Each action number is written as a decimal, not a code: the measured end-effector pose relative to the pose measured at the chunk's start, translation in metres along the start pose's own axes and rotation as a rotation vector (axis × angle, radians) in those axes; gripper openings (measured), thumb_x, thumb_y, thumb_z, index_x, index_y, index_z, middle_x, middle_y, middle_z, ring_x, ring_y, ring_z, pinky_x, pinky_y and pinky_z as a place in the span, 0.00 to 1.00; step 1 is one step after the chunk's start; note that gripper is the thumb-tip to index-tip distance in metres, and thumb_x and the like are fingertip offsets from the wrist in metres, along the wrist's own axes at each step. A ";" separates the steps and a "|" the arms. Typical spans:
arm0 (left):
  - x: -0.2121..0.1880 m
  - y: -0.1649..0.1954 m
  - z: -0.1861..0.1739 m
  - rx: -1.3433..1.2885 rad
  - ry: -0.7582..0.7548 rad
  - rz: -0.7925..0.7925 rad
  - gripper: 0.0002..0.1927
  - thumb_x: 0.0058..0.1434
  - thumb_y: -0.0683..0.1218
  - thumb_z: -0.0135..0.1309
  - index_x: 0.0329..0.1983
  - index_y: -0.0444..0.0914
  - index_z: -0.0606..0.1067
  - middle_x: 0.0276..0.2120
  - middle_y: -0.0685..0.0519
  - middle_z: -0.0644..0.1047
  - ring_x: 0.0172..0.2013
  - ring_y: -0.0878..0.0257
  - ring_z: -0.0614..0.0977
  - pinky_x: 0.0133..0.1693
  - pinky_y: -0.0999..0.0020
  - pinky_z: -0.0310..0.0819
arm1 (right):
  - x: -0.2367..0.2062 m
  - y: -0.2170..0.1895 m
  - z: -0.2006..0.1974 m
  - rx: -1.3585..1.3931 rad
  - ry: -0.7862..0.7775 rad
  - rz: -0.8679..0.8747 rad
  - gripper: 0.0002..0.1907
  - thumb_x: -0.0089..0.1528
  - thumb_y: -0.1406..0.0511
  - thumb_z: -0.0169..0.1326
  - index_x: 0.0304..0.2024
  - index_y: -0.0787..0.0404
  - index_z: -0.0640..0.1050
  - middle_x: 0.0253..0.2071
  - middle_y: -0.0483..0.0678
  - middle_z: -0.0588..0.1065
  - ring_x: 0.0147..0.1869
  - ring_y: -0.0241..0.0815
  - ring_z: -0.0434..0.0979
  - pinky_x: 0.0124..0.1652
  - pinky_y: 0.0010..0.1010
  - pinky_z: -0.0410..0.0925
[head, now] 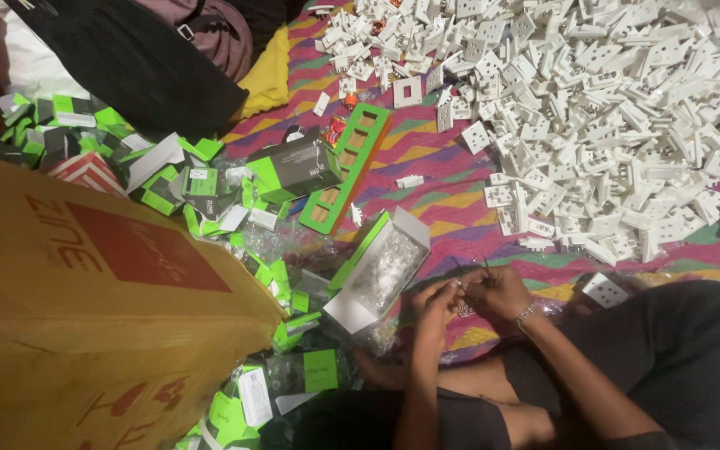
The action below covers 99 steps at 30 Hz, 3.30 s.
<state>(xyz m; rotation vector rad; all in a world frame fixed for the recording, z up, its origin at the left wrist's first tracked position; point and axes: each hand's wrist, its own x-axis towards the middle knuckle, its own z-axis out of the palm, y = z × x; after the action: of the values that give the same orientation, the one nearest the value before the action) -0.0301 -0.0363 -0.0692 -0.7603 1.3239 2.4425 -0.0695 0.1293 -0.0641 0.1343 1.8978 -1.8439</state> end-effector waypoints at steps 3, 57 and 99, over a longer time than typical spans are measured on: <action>-0.002 -0.001 0.002 0.094 0.014 0.005 0.11 0.64 0.40 0.58 0.47 0.30 0.78 0.34 0.52 0.81 0.29 0.67 0.78 0.33 0.75 0.73 | -0.003 -0.003 0.000 0.002 -0.040 -0.017 0.05 0.62 0.70 0.59 0.35 0.67 0.84 0.27 0.48 0.81 0.27 0.32 0.76 0.27 0.26 0.68; 0.043 0.107 -0.054 1.596 0.211 0.891 0.17 0.57 0.47 0.58 0.50 0.38 0.80 0.39 0.43 0.80 0.40 0.43 0.81 0.41 0.49 0.74 | -0.097 -0.090 -0.004 -0.765 -0.139 -0.236 0.20 0.59 0.58 0.60 0.53 0.53 0.82 0.38 0.51 0.82 0.38 0.47 0.83 0.39 0.35 0.75; -0.030 -0.016 -0.019 0.429 -0.059 0.371 0.05 0.63 0.39 0.56 0.39 0.32 0.79 0.30 0.55 0.80 0.29 0.69 0.80 0.33 0.74 0.73 | -0.035 0.013 -0.018 -0.325 0.180 -0.274 0.17 0.67 0.62 0.53 0.55 0.65 0.74 0.38 0.54 0.79 0.40 0.46 0.80 0.39 0.36 0.72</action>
<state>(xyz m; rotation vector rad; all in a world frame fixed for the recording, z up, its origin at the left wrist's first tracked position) 0.0081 -0.0429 -0.0721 -0.3547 2.0213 2.2732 -0.0389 0.1565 -0.0620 -0.0755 2.4170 -1.7045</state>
